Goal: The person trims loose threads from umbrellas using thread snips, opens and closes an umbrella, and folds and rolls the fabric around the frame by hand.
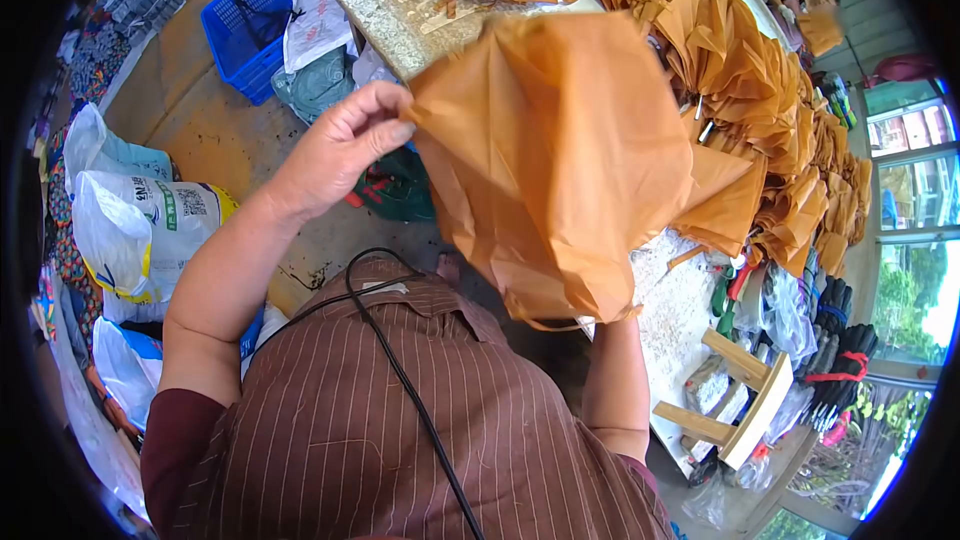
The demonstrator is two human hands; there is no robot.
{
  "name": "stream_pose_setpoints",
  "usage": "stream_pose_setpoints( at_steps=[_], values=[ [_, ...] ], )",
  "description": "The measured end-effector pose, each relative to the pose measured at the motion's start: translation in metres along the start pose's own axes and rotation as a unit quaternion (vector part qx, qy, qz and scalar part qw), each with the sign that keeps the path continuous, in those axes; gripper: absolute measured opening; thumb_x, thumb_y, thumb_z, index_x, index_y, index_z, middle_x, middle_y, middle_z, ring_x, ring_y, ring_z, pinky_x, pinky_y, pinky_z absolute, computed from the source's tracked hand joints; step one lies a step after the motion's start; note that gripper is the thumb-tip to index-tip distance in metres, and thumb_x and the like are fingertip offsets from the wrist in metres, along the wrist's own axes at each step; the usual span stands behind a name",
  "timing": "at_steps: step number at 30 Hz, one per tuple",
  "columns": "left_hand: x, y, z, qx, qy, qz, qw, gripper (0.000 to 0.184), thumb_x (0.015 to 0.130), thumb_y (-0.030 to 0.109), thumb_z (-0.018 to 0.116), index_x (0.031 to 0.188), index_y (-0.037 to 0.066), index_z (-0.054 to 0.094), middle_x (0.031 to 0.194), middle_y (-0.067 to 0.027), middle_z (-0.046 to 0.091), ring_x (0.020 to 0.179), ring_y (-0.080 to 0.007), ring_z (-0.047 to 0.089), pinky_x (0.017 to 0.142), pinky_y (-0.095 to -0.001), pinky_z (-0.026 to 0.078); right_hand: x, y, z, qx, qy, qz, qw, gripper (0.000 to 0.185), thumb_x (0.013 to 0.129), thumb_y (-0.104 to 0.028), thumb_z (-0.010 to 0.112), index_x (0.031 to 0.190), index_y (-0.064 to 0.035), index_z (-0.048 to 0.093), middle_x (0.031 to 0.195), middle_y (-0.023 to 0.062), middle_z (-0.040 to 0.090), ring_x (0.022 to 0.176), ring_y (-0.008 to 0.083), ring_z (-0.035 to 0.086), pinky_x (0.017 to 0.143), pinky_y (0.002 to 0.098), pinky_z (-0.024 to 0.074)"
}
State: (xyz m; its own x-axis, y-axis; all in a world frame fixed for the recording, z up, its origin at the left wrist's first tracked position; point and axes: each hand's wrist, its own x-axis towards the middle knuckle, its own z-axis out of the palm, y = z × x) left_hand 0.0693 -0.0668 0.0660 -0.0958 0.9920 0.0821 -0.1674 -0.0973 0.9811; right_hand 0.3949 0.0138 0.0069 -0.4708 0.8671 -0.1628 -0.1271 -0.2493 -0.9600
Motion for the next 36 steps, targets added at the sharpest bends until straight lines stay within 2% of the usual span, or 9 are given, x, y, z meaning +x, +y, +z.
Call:
stream_pose_setpoints(
  at_steps=[5, 9, 11, 14, 19, 24, 29, 33, 36],
  values=[
    [0.001, 0.029, -0.002, 0.036, -0.053, 0.082, 0.995, 0.021, 0.088, 0.016, 0.062, 0.104, 0.003, 0.057, 0.094, 0.0026, 0.058, 0.088, -0.0076, 0.054, 0.081, -0.0241, 0.044, 0.001, -0.003, -0.002, -0.005, 0.006, -0.004, 1.000, 0.046, 0.087, -0.026, 0.059, 0.126, -0.0046, 0.048, 0.130, 0.0105, 0.048, 0.117, 0.0223, 0.048, 0.096, 0.0376, 0.0409],
    [0.006, 0.031, -0.044, 0.277, 0.055, 0.147, 0.948, 0.011, 0.086, 0.013, 0.061, 0.091, 0.003, 0.058, 0.090, 0.0023, 0.055, 0.084, -0.0082, 0.051, 0.080, -0.0234, 0.041, 0.003, -0.005, -0.002, -0.012, 0.003, -0.006, 1.000, 0.046, 0.087, -0.026, 0.059, 0.126, -0.0046, 0.049, 0.130, 0.0105, 0.049, 0.117, 0.0223, 0.048, 0.095, 0.0376, 0.0410],
    [0.007, 0.026, -0.067, 0.135, 0.147, 0.056, 0.978, 0.015, 0.087, 0.015, 0.060, 0.095, 0.002, 0.059, 0.089, 0.0020, 0.055, 0.085, -0.0088, 0.051, 0.081, -0.0241, 0.041, 0.000, -0.006, -0.003, -0.011, 0.000, -0.005, 1.000, 0.046, 0.087, -0.026, 0.059, 0.126, -0.0045, 0.049, 0.130, 0.0105, 0.049, 0.117, 0.0224, 0.049, 0.095, 0.0376, 0.0411],
    [-0.003, 0.034, -0.061, 0.145, 0.166, 0.049, 0.974, 0.026, 0.086, 0.019, 0.062, 0.105, 0.001, 0.058, 0.094, -0.0008, 0.055, 0.089, -0.0105, 0.051, 0.081, -0.0256, 0.041, 0.001, -0.005, -0.003, -0.011, 0.001, -0.003, 1.000, 0.045, 0.087, -0.026, 0.059, 0.125, -0.0045, 0.049, 0.129, 0.0105, 0.049, 0.116, 0.0224, 0.049, 0.095, 0.0377, 0.0411],
    [-0.003, 0.011, -0.011, 0.423, -0.014, 0.127, 0.897, 0.048, 0.083, 0.027, 0.066, 0.123, 0.004, 0.051, 0.097, -0.0099, 0.052, 0.091, -0.0172, 0.051, 0.081, -0.0288, 0.042, 0.006, -0.002, 0.004, -0.016, -0.008, 0.002, 1.000, 0.045, 0.087, -0.026, 0.059, 0.125, -0.0045, 0.050, 0.129, 0.0106, 0.050, 0.116, 0.0225, 0.049, 0.095, 0.0377, 0.0412],
    [-0.009, 0.011, -0.012, 0.258, -0.069, -0.018, 0.964, 0.023, 0.084, 0.022, 0.064, 0.096, 0.002, 0.062, 0.086, -0.0088, 0.061, 0.078, -0.0122, 0.056, 0.071, -0.0253, 0.045, 0.003, -0.001, 0.003, -0.018, -0.011, 0.008, 1.000, 0.044, 0.087, -0.026, 0.059, 0.125, -0.0044, 0.050, 0.128, 0.0106, 0.050, 0.116, 0.0225, 0.049, 0.095, 0.0377, 0.0413],
    [-0.010, 0.010, -0.037, 0.062, 0.081, 0.034, 0.994, 0.016, 0.087, 0.015, 0.060, 0.096, 0.001, 0.059, 0.081, -0.0002, 0.058, 0.070, -0.0064, 0.051, 0.066, -0.0231, 0.045, 0.002, 0.000, 0.006, -0.017, -0.011, 0.007, 1.000, 0.044, 0.087, -0.025, 0.059, 0.124, -0.0044, 0.050, 0.128, 0.0106, 0.051, 0.115, 0.0226, 0.050, 0.095, 0.0377, 0.0414],
    [-0.031, 0.035, -0.013, -0.175, -0.126, -0.041, 0.975, 0.038, 0.092, 0.033, 0.053, 0.112, 0.000, 0.051, 0.094, -0.0062, 0.056, 0.083, -0.0127, 0.057, 0.078, -0.0281, 0.047, 0.011, 0.005, 0.019, -0.028, -0.041, 0.008, 0.999, 0.043, 0.087, -0.025, 0.059, 0.124, -0.0044, 0.051, 0.128, 0.0106, 0.051, 0.115, 0.0227, 0.050, 0.094, 0.0377, 0.0415],
    [-0.034, 0.026, 0.012, -0.240, -0.119, -0.016, 0.963, 0.071, 0.089, 0.048, 0.050, 0.138, 0.001, 0.029, 0.121, -0.0127, 0.047, 0.099, -0.0188, 0.056, 0.085, -0.0326, 0.046, 0.029, 0.013, 0.047, -0.067, -0.113, 0.000, 0.991, 0.043, 0.087, -0.025, 0.059, 0.124, -0.0043, 0.051, 0.127, 0.0106, 0.051, 0.115, 0.0227, 0.050, 0.094, 0.0377, 0.0416]
  ],
)
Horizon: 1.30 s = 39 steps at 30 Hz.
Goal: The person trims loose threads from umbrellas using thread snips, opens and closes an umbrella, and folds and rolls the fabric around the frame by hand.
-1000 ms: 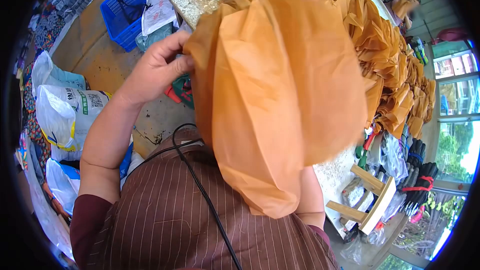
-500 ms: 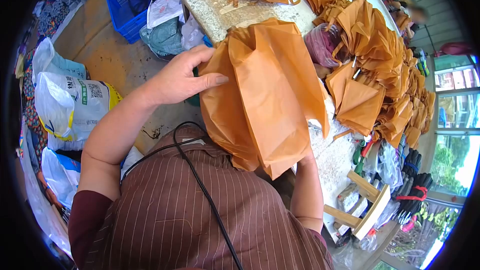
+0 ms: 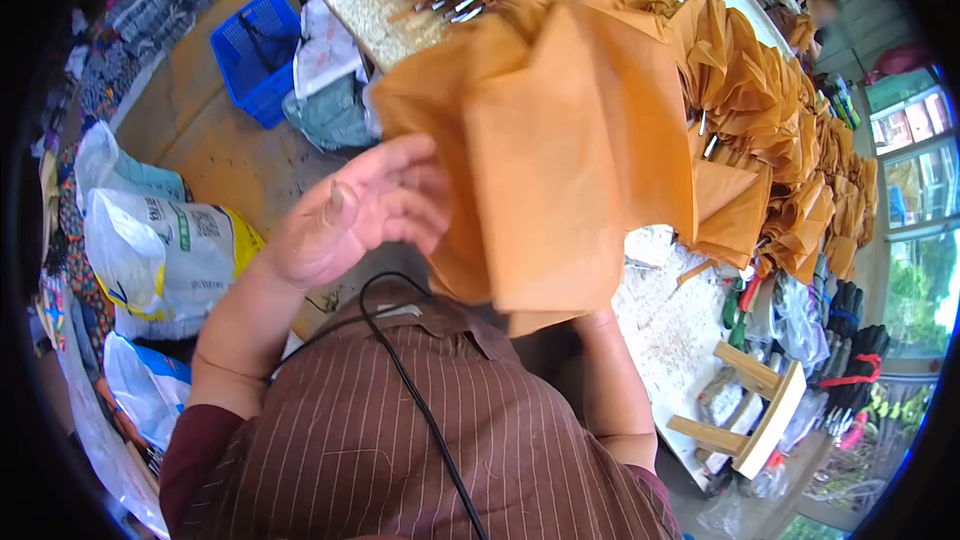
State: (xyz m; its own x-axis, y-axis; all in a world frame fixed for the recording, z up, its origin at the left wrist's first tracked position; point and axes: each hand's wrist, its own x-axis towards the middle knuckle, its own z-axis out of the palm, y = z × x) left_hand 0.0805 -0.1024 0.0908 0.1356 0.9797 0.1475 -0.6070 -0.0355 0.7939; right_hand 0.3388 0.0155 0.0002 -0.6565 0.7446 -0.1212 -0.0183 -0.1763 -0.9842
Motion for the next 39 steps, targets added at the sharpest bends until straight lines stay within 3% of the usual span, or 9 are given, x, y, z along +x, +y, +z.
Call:
stream_pose_setpoints(
  at_steps=[11, 17, 20, 22, 27, 28, 32, 36, 39],
  values=[
    [0.032, 0.022, -0.071, -0.193, 0.009, 0.162, 0.968, 0.074, 0.082, 0.047, 0.061, 0.136, 0.003, 0.034, 0.131, -0.0113, 0.047, 0.118, -0.0242, 0.048, 0.099, -0.0391, 0.040, 0.030, -0.006, 0.033, -0.059, -0.190, -0.039, 0.979, 0.042, 0.087, -0.025, 0.059, 0.123, -0.0042, 0.052, 0.126, 0.0107, 0.053, 0.114, 0.0229, 0.051, 0.094, 0.0378, 0.0418],
    [0.038, 0.040, -0.026, -0.028, 0.051, 0.207, 0.976, 0.079, 0.077, 0.048, 0.064, 0.134, 0.005, 0.032, 0.114, -0.0136, 0.056, 0.104, -0.0292, 0.056, 0.093, -0.0448, 0.044, 0.001, 0.003, 0.040, -0.103, -0.270, -0.083, 0.954, 0.041, 0.087, -0.025, 0.059, 0.123, -0.0042, 0.053, 0.126, 0.0107, 0.053, 0.114, 0.0229, 0.051, 0.093, 0.0378, 0.0419],
    [0.039, 0.055, -0.013, 0.061, 0.000, 0.190, 0.980, 0.085, 0.067, 0.040, 0.077, 0.129, 0.004, 0.030, 0.094, -0.0141, 0.058, 0.093, -0.0283, 0.059, 0.081, -0.0429, 0.049, 0.012, -0.003, 0.005, -0.273, -0.190, -0.121, 0.935, 0.041, 0.087, -0.025, 0.059, 0.122, -0.0042, 0.053, 0.126, 0.0107, 0.054, 0.114, 0.0230, 0.051, 0.093, 0.0378, 0.0420],
    [0.038, 0.067, 0.003, 0.082, -0.020, 0.178, 0.980, 0.083, 0.067, 0.037, 0.077, 0.128, 0.004, 0.031, 0.093, -0.0148, 0.058, 0.092, -0.0289, 0.060, 0.079, -0.0432, 0.050, 0.033, -0.044, -0.009, -0.527, -0.043, 0.060, 0.847, 0.035, 0.088, -0.029, 0.058, 0.112, -0.0037, 0.060, 0.112, 0.0102, 0.062, 0.101, 0.0240, 0.059, 0.086, 0.0378, 0.0454],
    [0.050, 0.069, 0.048, 0.351, 0.018, 0.272, 0.896, 0.078, 0.067, 0.029, 0.077, 0.127, 0.000, 0.035, 0.105, -0.0089, 0.056, 0.101, -0.0179, 0.055, 0.089, -0.0309, 0.044, 0.054, -0.149, -0.009, -0.155, 0.010, -0.254, 0.955, 0.041, 0.096, -0.031, 0.042, 0.116, 0.0016, 0.055, 0.110, 0.0097, 0.061, 0.103, 0.0188, 0.056, 0.093, 0.0330, 0.0413],
    [0.055, 0.066, 0.041, 0.327, -0.072, 0.294, 0.895, 0.072, 0.063, -0.002, 0.072, 0.128, 0.002, 0.039, 0.122, -0.0068, 0.047, 0.109, -0.0129, 0.048, 0.096, -0.0268, 0.036, 0.053, -0.172, 0.000, -0.183, -0.028, -0.274, 0.944, 0.044, 0.096, -0.034, 0.040, 0.117, 0.0021, 0.054, 0.113, 0.0109, 0.060, 0.107, 0.0195, 0.055, 0.095, 0.0334, 0.0398],
    [0.063, 0.065, 0.061, 0.241, -0.042, 0.297, 0.923, 0.073, 0.063, 0.002, 0.073, 0.127, 0.001, 0.037, 0.126, -0.0075, 0.043, 0.109, -0.0142, 0.048, 0.095, -0.0271, 0.037, 0.087, -0.181, 0.017, -0.074, -0.166, -0.281, 0.942, 0.064, 0.092, -0.052, 0.039, 0.124, 0.0028, 0.048, 0.122, 0.0134, 0.054, 0.117, 0.0206, 0.048, 0.103, 0.0344, 0.0327],
    [0.073, 0.075, 0.066, 0.484, 0.055, 0.491, 0.722, 0.079, 0.064, 0.009, 0.076, 0.130, 0.001, 0.033, 0.119, -0.0078, 0.044, 0.106, -0.0166, 0.050, 0.094, -0.0284, 0.038, 0.051, -0.180, 0.095, -0.353, -0.201, -0.291, 0.866, 0.058, 0.091, -0.048, 0.046, 0.121, 0.0012, 0.050, 0.118, 0.0120, 0.055, 0.113, 0.0178, 0.049, 0.098, 0.0341, 0.0359],
    [0.076, 0.077, 0.090, 0.388, 0.025, 0.461, 0.798, 0.083, 0.066, 0.021, 0.077, 0.131, -0.001, 0.030, 0.113, -0.0104, 0.050, 0.102, -0.0176, 0.054, 0.090, -0.0305, 0.043, 0.045, -0.137, 0.109, -0.183, -0.283, -0.223, 0.915, 0.056, 0.091, -0.047, 0.047, 0.120, 0.0009, 0.050, 0.115, 0.0116, 0.056, 0.109, 0.0170, 0.050, 0.093, 0.0327, 0.0380]
  ],
)
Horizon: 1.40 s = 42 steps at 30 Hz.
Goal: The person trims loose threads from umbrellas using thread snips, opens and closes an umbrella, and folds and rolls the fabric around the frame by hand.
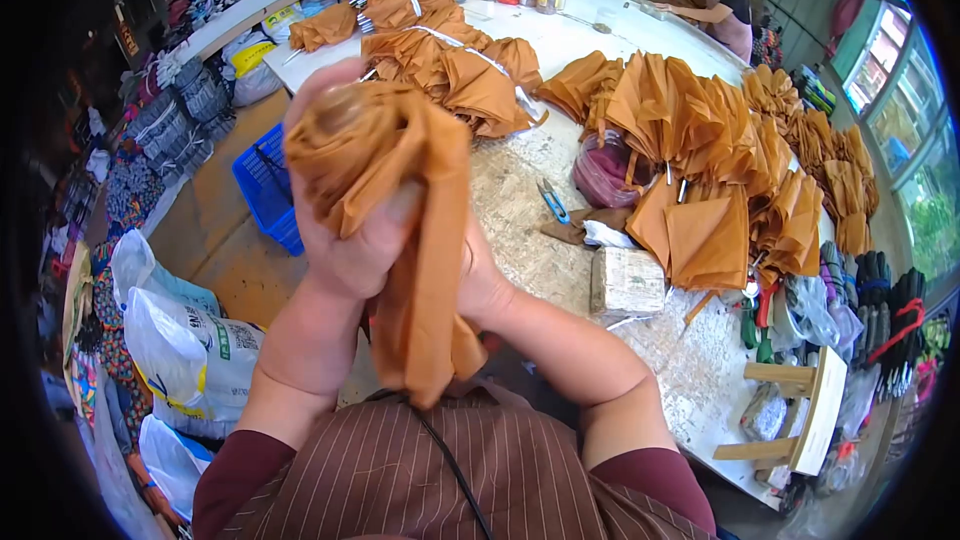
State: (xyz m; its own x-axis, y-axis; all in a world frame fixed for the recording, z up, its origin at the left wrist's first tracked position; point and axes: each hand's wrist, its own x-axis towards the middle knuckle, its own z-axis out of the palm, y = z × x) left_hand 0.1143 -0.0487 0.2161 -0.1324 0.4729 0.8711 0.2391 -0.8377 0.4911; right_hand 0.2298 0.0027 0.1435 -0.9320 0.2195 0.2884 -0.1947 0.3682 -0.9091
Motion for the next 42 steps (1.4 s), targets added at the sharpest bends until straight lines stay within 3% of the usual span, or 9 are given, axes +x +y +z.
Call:
stream_pose_setpoints(
  at_steps=[6, 9, 13, 17, 24, 27, 30, 35, 42],
  values=[
    [0.014, -0.002, -0.001, -0.297, -0.209, -0.203, 0.909, 0.072, 0.072, 0.008, 0.072, 0.131, 0.002, 0.031, 0.109, -0.0094, 0.054, 0.102, -0.0157, 0.053, 0.089, -0.0279, 0.043, -0.020, 0.025, 0.001, 0.328, -0.087, 0.038, 0.940, 0.053, 0.090, -0.045, 0.050, 0.119, 0.0002, 0.049, 0.110, 0.0108, 0.056, 0.101, 0.0155, 0.053, 0.084, 0.0299, 0.0422],
    [0.008, -0.016, -0.004, 0.002, -0.117, -0.091, 0.989, 0.053, 0.077, 0.005, 0.064, 0.123, 0.003, 0.038, 0.104, -0.0092, 0.057, 0.093, -0.0160, 0.058, 0.084, -0.0296, 0.046, -0.020, 0.033, -0.014, 0.354, -0.027, 0.051, 0.933, 0.052, 0.090, -0.044, 0.052, 0.118, -0.0002, 0.049, 0.107, 0.0104, 0.057, 0.097, 0.0148, 0.054, 0.080, 0.0285, 0.0443],
    [-0.003, -0.028, 0.012, -0.101, 0.063, -0.139, 0.983, 0.056, 0.078, 0.005, 0.060, 0.127, 0.003, 0.032, 0.088, -0.0163, 0.059, 0.073, -0.0213, 0.063, 0.072, -0.0332, 0.053, -0.025, 0.043, -0.016, 0.368, 0.007, 0.044, 0.929, 0.050, 0.089, -0.042, 0.054, 0.117, -0.0006, 0.049, 0.103, 0.0099, 0.057, 0.092, 0.0138, 0.056, 0.074, 0.0266, 0.0471],
    [-0.004, -0.031, 0.020, -0.287, -0.035, -0.179, 0.940, 0.049, 0.079, 0.001, 0.057, 0.122, 0.003, 0.035, 0.084, -0.0130, 0.058, 0.068, -0.0210, 0.062, 0.062, -0.0350, 0.054, -0.044, 0.053, -0.005, 0.639, -0.061, 0.102, 0.760, 0.047, 0.089, -0.036, 0.057, 0.120, -0.0013, 0.046, 0.104, 0.0098, 0.056, 0.090, 0.0108, 0.056, 0.069, 0.0212, 0.0479],
    [-0.010, -0.052, 0.014, -0.088, 0.099, -0.104, 0.986, 0.040, 0.078, -0.006, 0.059, 0.113, 0.003, 0.041, 0.086, -0.0075, 0.055, 0.068, -0.0147, 0.061, 0.064, -0.0269, 0.054, -0.032, 0.040, -0.013, 0.006, 0.168, 0.063, 0.984, 0.069, 0.069, -0.026, 0.077, 0.126, -0.0055, 0.043, 0.104, 0.0168, 0.059, 0.093, 0.0298, 0.061, 0.083, 0.0331, 0.0475],
    [-0.020, -0.064, 0.001, -0.175, 0.018, -0.110, 0.978, 0.038, 0.077, -0.010, 0.055, 0.108, 0.004, 0.041, 0.091, -0.0102, 0.058, 0.078, -0.0183, 0.063, 0.073, -0.0311, 0.053, -0.040, 0.045, -0.027, -0.328, 0.088, 0.116, 0.933, 0.068, 0.065, -0.019, 0.076, 0.124, -0.0082, 0.046, 0.105, 0.0177, 0.057, 0.096, 0.0336, 0.057, 0.085, 0.0361, 0.0456],
    [-0.029, -0.071, -0.025, -0.229, -0.039, -0.126, 0.965, 0.034, 0.075, -0.007, 0.054, 0.102, 0.006, 0.039, 0.102, -0.0194, 0.058, 0.095, -0.0259, 0.061, 0.089, -0.0397, 0.048, -0.082, 0.078, -0.047, -0.625, 0.121, 0.129, 0.760, 0.064, 0.063, -0.013, 0.073, 0.122, -0.0093, 0.049, 0.105, 0.0203, 0.056, 0.099, 0.0357, 0.052, 0.086, 0.0378, 0.0436],
    [-0.050, -0.073, -0.037, -0.246, -0.124, -0.149, 0.950, 0.033, 0.072, 0.005, 0.058, 0.098, 0.011, 0.038, 0.118, -0.0317, 0.048, 0.113, -0.0427, 0.049, 0.097, -0.0535, 0.039, -0.065, 0.013, -0.047, -0.277, 0.354, 0.073, 0.890, 0.022, 0.081, -0.004, 0.060, 0.103, -0.0036, 0.058, 0.094, 0.0126, 0.059, 0.079, 0.0217, 0.058, 0.068, 0.0299, 0.0472],
    [-0.071, -0.066, -0.027, -0.346, -0.158, -0.190, 0.905, 0.030, 0.067, 0.008, 0.063, 0.090, 0.014, 0.045, 0.135, -0.0321, 0.030, 0.130, -0.0477, 0.027, 0.102, -0.0585, 0.030, -0.051, 0.005, 0.001, -0.199, 0.282, 0.029, 0.938, 0.020, 0.079, -0.020, 0.070, 0.082, -0.0038, 0.059, 0.070, 0.0083, 0.058, 0.058, 0.0193, 0.058, 0.053, 0.0295, 0.0467]
  ],
)
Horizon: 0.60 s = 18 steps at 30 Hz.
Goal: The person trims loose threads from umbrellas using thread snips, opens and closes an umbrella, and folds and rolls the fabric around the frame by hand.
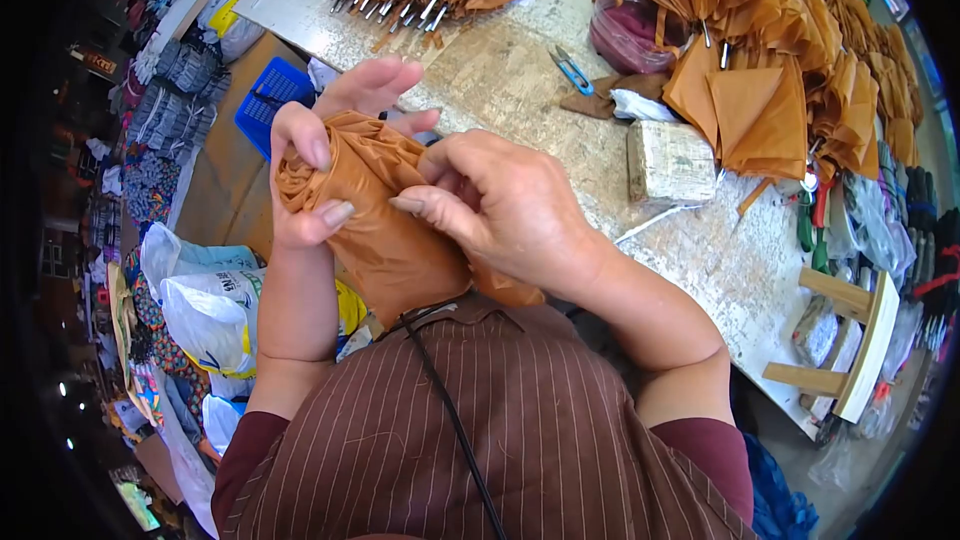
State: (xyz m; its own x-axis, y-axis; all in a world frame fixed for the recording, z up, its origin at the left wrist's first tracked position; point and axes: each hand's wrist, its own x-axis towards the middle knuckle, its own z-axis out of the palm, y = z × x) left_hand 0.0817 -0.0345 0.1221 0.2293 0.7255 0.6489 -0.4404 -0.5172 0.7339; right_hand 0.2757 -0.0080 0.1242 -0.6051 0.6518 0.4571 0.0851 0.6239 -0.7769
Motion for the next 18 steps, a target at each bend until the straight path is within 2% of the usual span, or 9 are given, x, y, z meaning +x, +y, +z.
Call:
stream_pose_setpoints(
  at_steps=[3, 6, 9, 10, 11, 12, 15, 16, 18],
  values=[
    [-0.006, -0.004, 0.006, -0.027, -0.008, 0.000, 1.000, 0.028, 0.064, 0.007, 0.062, 0.088, 0.013, 0.049, 0.136, -0.0321, 0.029, 0.131, -0.0471, 0.026, 0.105, -0.0554, 0.024, 0.000, 0.008, 0.015, 0.012, 0.012, -0.006, 1.000, 0.024, 0.081, -0.024, 0.069, 0.078, -0.0034, 0.058, 0.067, 0.0046, 0.057, 0.057, 0.0151, 0.057, 0.052, 0.0282, 0.0454],
    [-0.015, -0.006, 0.004, -0.001, -0.030, -0.020, 0.999, 0.026, 0.063, 0.008, 0.064, 0.085, 0.015, 0.052, 0.139, -0.0308, 0.026, 0.131, -0.0478, 0.024, 0.106, -0.0567, 0.018, 0.004, 0.021, 0.014, 0.286, -0.086, 0.119, 0.947, 0.025, 0.084, -0.026, 0.067, 0.080, -0.0029, 0.057, 0.065, -0.0008, 0.053, 0.055, 0.0089, 0.051, 0.049, 0.0256, 0.0420],
    [-0.025, -0.008, 0.010, -0.075, 0.000, -0.049, 0.996, 0.023, 0.065, 0.009, 0.065, 0.084, 0.012, 0.052, 0.141, -0.0304, 0.021, 0.132, -0.0492, 0.021, 0.101, -0.0574, 0.030, 0.007, -0.003, -0.018, 0.456, -0.025, 0.173, 0.873, 0.017, 0.090, -0.019, 0.059, 0.080, -0.0055, 0.054, 0.064, -0.0032, 0.050, 0.055, 0.0031, 0.044, 0.046, 0.0191, 0.0353],
    [-0.028, -0.008, 0.012, -0.098, 0.010, -0.063, 0.993, 0.023, 0.065, 0.009, 0.065, 0.083, 0.011, 0.052, 0.141, -0.0304, 0.020, 0.132, -0.0495, 0.021, 0.100, -0.0573, 0.033, 0.010, -0.001, -0.026, 0.518, 0.033, 0.058, 0.853, 0.015, 0.091, -0.018, 0.056, 0.082, -0.0069, 0.053, 0.064, -0.0036, 0.050, 0.056, 0.0021, 0.044, 0.046, 0.0170, 0.0336],
    [-0.032, -0.011, 0.010, -0.084, -0.003, -0.064, 0.994, 0.021, 0.067, 0.012, 0.067, 0.083, 0.010, 0.053, 0.142, -0.0303, 0.018, 0.132, -0.0500, 0.019, 0.096, -0.0564, 0.039, 0.016, 0.005, -0.035, 0.402, 0.109, -0.053, 0.908, 0.016, 0.092, -0.020, 0.055, 0.083, -0.0069, 0.053, 0.066, -0.0031, 0.051, 0.054, 0.0029, 0.044, 0.046, 0.0170, 0.0333],
    [-0.032, -0.010, 0.010, -0.079, -0.007, -0.060, 0.995, 0.021, 0.068, 0.013, 0.068, 0.083, 0.010, 0.054, 0.142, -0.0305, 0.018, 0.132, -0.0500, 0.019, 0.096, -0.0565, 0.039, 0.018, 0.005, -0.049, 0.347, 0.082, -0.078, 0.931, 0.014, 0.089, -0.017, 0.059, 0.084, -0.0050, 0.054, 0.072, -0.0016, 0.054, 0.059, 0.0050, 0.049, 0.050, 0.0194, 0.0385],
    [-0.035, -0.007, 0.013, -0.058, -0.005, -0.042, 0.997, 0.024, 0.067, 0.021, 0.073, 0.081, 0.011, 0.057, 0.142, -0.0317, 0.018, 0.132, -0.0495, 0.021, 0.100, -0.0560, 0.033, 0.014, -0.013, -0.038, 0.131, -0.025, -0.060, 0.989, 0.019, 0.080, -0.021, 0.066, 0.085, -0.0063, 0.056, 0.073, 0.0032, 0.051, 0.063, 0.0129, 0.048, 0.056, 0.0236, 0.0398],
    [-0.036, -0.006, 0.014, -0.053, -0.009, -0.041, 0.998, 0.024, 0.066, 0.023, 0.073, 0.081, 0.011, 0.058, 0.142, -0.0320, 0.018, 0.132, -0.0493, 0.021, 0.101, -0.0551, 0.031, 0.012, -0.017, -0.036, 0.066, -0.121, -0.042, 0.990, 0.018, 0.076, -0.012, 0.070, 0.090, -0.0065, 0.058, 0.077, 0.0055, 0.056, 0.070, 0.0172, 0.057, 0.061, 0.0270, 0.0464],
    [-0.039, -0.004, 0.017, -0.036, -0.015, -0.044, 0.998, 0.026, 0.066, 0.026, 0.074, 0.081, 0.011, 0.059, 0.142, -0.0326, 0.018, 0.132, -0.0485, 0.022, 0.104, -0.0531, 0.026, 0.004, -0.008, -0.010, 0.059, -0.119, -0.074, 0.988, 0.020, 0.075, -0.014, 0.070, 0.089, -0.0082, 0.058, 0.080, 0.0084, 0.056, 0.069, 0.0215, 0.058, 0.061, 0.0295, 0.0470]
  ],
)
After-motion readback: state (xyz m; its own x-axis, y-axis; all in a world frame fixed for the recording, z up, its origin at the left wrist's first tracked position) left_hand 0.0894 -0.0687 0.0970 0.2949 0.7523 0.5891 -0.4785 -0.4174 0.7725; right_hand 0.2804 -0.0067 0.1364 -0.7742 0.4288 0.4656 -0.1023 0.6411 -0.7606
